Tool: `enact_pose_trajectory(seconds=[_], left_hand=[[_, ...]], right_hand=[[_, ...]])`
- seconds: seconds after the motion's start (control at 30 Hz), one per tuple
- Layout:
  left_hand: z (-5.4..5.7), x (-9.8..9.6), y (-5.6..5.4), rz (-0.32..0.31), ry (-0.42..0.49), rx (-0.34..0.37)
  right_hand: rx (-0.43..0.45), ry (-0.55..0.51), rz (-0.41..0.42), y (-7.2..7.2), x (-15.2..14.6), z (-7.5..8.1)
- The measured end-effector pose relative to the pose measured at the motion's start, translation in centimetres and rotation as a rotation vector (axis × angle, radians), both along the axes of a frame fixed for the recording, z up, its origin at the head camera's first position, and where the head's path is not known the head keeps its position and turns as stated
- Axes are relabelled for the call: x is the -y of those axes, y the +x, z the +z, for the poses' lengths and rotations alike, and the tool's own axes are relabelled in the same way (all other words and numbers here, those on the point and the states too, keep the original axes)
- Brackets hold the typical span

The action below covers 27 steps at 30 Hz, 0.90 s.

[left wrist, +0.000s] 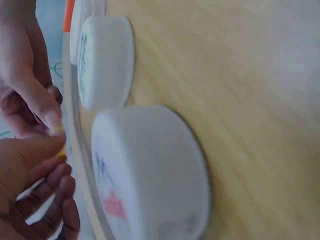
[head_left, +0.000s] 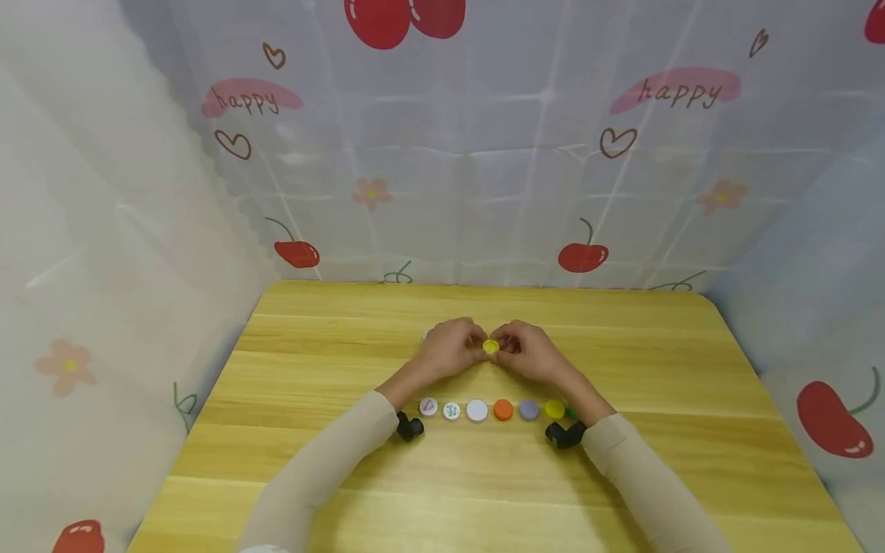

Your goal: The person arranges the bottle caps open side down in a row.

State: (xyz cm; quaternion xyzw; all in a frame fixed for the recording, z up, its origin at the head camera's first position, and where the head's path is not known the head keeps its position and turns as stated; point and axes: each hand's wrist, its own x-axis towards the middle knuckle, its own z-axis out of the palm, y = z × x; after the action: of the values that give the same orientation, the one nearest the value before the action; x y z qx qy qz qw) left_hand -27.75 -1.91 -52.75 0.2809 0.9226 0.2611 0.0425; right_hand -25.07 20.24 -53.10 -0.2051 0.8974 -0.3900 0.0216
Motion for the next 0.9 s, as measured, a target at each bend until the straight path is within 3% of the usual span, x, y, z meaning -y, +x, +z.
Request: enact_pose_trajectory(seconds=[0.1,0.23,0.57,0.77,0.83,0.9], left_hand=[[-0.1,0.9,0.0,-0.042,0.113,0.024],[0.4,2.0,0.9,-0.090,0.271,0.039],[2.3,3.0,5.1,-0.148,0.653,0.059],[3.0,2.8,6.6,-0.177,0.751,0.039],[3.1,2.9,6.7,-0.174,0.759,0.078],[3.3,3.0,6.6,-0.172,0.767,0.168]], right_hand=[[-0.012,-0.060,-0.006,0.6,-0.2,0.4],[-0.008,-0.154,-0.002,1.8,-0.4,1.0],[-0.102,-0.447,0.092,5.2,-0.3,2.5],[-0.150,-0.533,0.131,6.5,-0.1,3.3],[-0.157,-0.537,0.139,6.5,0.0,3.4],[-0.161,-0.539,0.146,6.5,0.0,3.6]])
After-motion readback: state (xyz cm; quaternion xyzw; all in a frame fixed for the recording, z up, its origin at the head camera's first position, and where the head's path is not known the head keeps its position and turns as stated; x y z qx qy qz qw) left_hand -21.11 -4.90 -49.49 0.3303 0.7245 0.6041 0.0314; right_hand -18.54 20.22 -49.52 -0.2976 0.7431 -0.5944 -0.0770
